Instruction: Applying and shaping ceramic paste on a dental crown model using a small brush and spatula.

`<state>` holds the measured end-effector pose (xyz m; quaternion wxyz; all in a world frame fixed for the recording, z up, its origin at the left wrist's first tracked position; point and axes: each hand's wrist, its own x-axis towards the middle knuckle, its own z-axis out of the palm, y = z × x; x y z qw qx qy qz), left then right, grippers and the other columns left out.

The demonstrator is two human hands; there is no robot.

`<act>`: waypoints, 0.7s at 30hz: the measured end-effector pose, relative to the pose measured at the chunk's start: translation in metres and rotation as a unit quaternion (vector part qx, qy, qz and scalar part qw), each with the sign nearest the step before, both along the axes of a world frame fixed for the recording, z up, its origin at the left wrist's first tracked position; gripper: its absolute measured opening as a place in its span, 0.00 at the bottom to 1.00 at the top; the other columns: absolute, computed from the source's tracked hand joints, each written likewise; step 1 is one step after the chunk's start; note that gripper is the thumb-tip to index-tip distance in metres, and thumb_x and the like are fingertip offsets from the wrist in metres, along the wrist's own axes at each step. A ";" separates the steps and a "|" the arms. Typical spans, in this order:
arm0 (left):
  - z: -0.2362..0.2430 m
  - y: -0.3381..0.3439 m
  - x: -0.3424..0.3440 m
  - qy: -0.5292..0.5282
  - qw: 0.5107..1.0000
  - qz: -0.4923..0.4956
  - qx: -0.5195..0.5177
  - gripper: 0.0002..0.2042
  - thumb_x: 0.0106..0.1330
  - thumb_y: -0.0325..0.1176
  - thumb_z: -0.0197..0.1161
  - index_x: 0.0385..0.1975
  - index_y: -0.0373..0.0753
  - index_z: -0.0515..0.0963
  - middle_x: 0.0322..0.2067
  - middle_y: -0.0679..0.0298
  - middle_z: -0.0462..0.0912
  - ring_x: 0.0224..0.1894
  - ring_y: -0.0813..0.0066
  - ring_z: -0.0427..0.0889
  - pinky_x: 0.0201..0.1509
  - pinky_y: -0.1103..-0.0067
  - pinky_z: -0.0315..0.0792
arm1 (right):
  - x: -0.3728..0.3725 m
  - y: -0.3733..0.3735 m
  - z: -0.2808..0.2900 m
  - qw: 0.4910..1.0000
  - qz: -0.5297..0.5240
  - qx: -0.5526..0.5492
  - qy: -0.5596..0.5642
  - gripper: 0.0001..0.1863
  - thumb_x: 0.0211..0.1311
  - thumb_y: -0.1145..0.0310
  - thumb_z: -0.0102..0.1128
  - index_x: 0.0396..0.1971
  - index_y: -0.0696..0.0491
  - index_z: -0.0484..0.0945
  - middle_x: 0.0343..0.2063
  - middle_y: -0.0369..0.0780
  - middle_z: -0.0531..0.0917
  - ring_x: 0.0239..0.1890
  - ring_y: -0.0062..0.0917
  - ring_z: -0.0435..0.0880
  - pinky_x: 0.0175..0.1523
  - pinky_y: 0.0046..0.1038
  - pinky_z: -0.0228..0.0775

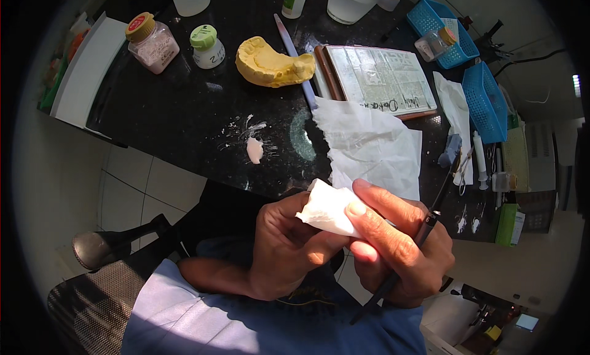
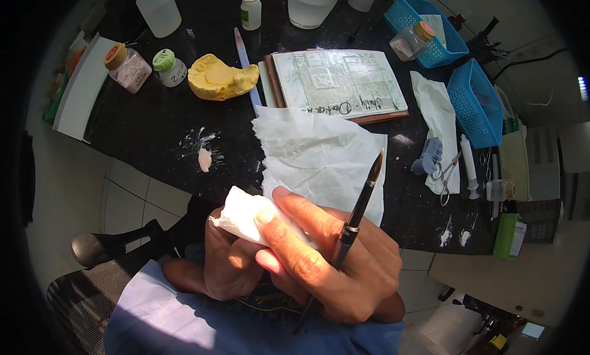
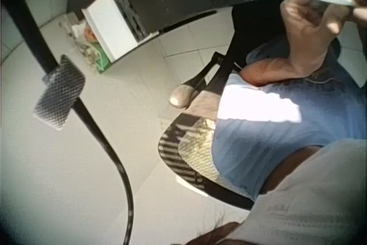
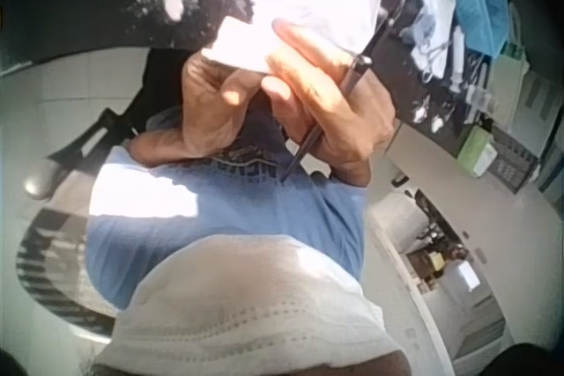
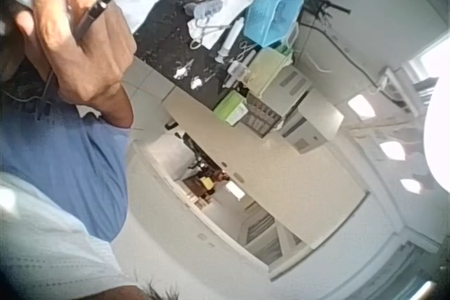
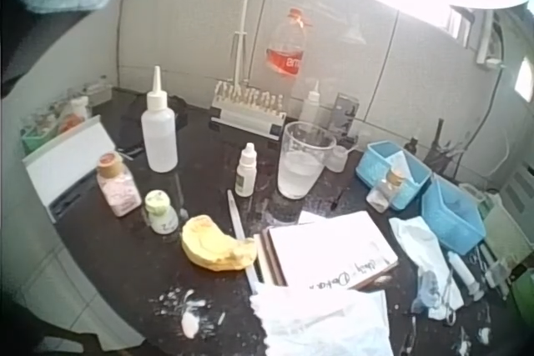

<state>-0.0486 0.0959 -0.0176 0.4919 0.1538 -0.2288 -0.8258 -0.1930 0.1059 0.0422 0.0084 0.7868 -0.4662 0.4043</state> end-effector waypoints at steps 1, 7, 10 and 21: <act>0.000 0.000 0.000 0.000 1.000 -0.010 0.000 0.14 0.58 0.24 0.63 0.43 0.30 0.74 0.38 0.62 0.80 0.42 0.79 0.79 0.48 0.81 0.73 | 0.000 0.000 0.000 1.000 0.000 0.001 0.000 0.14 0.59 0.62 0.59 0.32 0.60 0.80 0.27 0.52 0.83 0.25 0.34 0.84 0.28 0.26 0.76; 0.000 -0.002 0.001 0.015 0.999 -0.025 0.014 0.13 0.58 0.24 0.62 0.42 0.30 0.74 0.37 0.62 0.80 0.42 0.80 0.78 0.48 0.82 0.72 | 0.000 0.000 -0.001 0.999 -0.003 -0.015 0.046 0.15 0.60 0.60 0.59 0.32 0.58 0.80 0.27 0.51 0.83 0.24 0.34 0.84 0.28 0.26 0.76; -0.003 -0.003 0.001 0.025 0.999 -0.027 -0.002 0.12 0.59 0.23 0.61 0.42 0.29 0.74 0.38 0.61 0.80 0.41 0.80 0.79 0.48 0.82 0.72 | 0.001 0.001 -0.001 0.999 -0.010 -0.016 0.044 0.15 0.60 0.61 0.59 0.33 0.59 0.80 0.27 0.51 0.83 0.25 0.34 0.84 0.29 0.26 0.76; -0.002 -0.003 0.002 0.002 0.999 -0.042 0.017 0.15 0.60 0.29 0.61 0.45 0.29 0.72 0.33 0.48 0.82 0.41 0.57 0.83 0.52 0.64 0.75 | -0.002 0.006 0.003 0.978 -0.180 -0.002 -0.107 0.08 0.55 0.72 0.62 0.31 0.61 0.79 0.29 0.48 0.84 0.29 0.27 0.85 0.32 0.23 0.75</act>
